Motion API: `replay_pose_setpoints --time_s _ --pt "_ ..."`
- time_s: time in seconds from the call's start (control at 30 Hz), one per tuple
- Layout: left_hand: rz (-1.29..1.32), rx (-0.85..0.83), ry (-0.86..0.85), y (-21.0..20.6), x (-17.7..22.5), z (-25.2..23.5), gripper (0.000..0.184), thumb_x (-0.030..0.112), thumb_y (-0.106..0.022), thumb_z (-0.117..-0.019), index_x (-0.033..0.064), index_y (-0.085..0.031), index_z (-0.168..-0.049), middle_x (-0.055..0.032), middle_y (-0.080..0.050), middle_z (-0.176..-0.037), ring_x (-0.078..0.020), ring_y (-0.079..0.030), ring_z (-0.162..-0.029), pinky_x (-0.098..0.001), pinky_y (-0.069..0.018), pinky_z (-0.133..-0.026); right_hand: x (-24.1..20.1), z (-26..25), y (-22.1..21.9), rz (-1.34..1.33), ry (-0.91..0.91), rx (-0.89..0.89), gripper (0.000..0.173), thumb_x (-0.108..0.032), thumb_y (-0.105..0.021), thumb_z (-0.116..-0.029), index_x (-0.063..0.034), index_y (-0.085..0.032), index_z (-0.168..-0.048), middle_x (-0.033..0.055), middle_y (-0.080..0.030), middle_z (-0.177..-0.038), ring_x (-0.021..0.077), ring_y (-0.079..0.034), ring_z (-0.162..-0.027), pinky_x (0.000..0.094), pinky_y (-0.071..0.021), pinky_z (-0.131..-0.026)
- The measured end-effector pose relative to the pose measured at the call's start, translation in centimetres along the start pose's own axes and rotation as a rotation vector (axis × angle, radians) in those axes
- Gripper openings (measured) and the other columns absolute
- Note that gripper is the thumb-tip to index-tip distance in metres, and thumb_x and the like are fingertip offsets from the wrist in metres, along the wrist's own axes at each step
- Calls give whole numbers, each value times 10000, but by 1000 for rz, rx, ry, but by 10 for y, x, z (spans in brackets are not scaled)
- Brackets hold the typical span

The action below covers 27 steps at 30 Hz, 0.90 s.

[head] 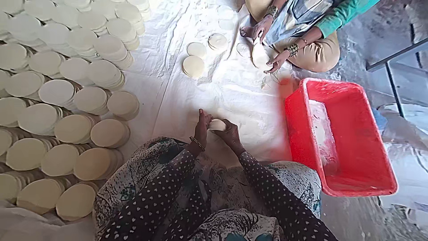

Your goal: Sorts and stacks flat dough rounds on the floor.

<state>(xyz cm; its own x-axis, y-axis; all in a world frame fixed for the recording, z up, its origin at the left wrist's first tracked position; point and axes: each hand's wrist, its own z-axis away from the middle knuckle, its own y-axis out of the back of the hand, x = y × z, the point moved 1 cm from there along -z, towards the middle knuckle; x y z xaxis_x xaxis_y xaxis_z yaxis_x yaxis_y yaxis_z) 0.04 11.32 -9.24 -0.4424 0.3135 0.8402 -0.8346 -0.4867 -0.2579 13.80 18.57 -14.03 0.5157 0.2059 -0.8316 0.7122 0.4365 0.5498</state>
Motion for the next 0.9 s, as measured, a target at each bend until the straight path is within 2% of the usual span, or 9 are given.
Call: replay_pose_setpoints --time_s 0.13,0.2,0.27,0.43,0.57,0.63,0.73,0.8,0.9 --pt "27 5 7 8 7 7 882 694 -77 -1029 55 -392 -1549 -136 -403 -1600 -276 -389 -1458 -469 -310 -1181 -4 6 6 -188 102 50 411 -111 -856 -771 -72 -681 -1141 76 -732 -1014 146 -704 -889 368 -593 -804" --pt "-20 -12 22 3 3 8 900 695 -54 -1024 50 -439 -1519 -142 -456 -1561 -276 -436 -1425 -464 -340 -1174 -2 6 4 -109 65 13 526 -172 -877 -772 -78 -675 -1248 125 -730 -1120 233 -710 -998 484 -582 -875" --pt "-28 -8 9 -2 3 5 895 682 -62 -1033 31 -444 -1514 -148 -465 -1555 -278 -430 -1430 -460 -331 -1173 -3 -2 -1 -7 28 -1 426 -151 -862 -788 -38 -715 -1172 192 -726 -1059 347 -703 -972 602 -539 -842" --pt "19 92 -116 18 20 -12 874 643 -34 -1047 29 -441 -1516 -112 -478 -1558 -239 -377 -1477 -445 -267 -1206 -29 -6 20 -82 125 -78 346 -84 -791 -866 -52 -713 -1202 91 -756 -1020 156 -724 -891 384 -595 -829" --pt "-62 12 -173 19 28 -13 926 655 12 -1031 22 -492 -1481 -112 -516 -1530 -241 -388 -1476 -462 -256 -1211 -60 -18 32 217 125 -224 299 -144 -796 -871 -91 -750 -1162 145 -759 -962 317 -730 -889 582 -562 -817" --pt "-48 -66 -186 25 27 -12 960 665 39 -1017 30 -557 -1420 -116 -597 -1441 -212 -503 -1381 -440 -349 -1164 -83 -14 43 87 128 -257 252 -104 -798 -864 -59 -744 -1106 129 -745 -910 255 -714 -812 511 -573 -756" --pt "279 -192 -29 21 27 -3 919 743 -16 -988 139 -677 -1193 -40 -735 -1025 -118 -699 -913 -335 -585 -796 -109 -7 60 -341 -8 -348 215 -28 -690 -927 -4 -673 -1140 81 -703 -939 103 -662 -792 291 -572 -740" --pt "557 -292 95 15 21 -5 856 778 -141 -977 144 -679 -1183 -75 -740 -1026 -190 -720 -929 -408 -608 -797 -112 -7 67 -500 -169 -363 261 -22 -625 -974 -9 -619 -1234 83 -684 -1010 87 -652 -829 260 -570 -761" --pt "580 -262 155 8 12 -8 854 779 -150 -976 149 -613 -1319 -97 -706 -1166 -222 -691 -1051 -444 -581 -878 -99 -11 64 -491 -332 -308 326 -60 -629 -990 -19 -584 -1310 121 -674 -1093 130 -651 -866 298 -565 -778"
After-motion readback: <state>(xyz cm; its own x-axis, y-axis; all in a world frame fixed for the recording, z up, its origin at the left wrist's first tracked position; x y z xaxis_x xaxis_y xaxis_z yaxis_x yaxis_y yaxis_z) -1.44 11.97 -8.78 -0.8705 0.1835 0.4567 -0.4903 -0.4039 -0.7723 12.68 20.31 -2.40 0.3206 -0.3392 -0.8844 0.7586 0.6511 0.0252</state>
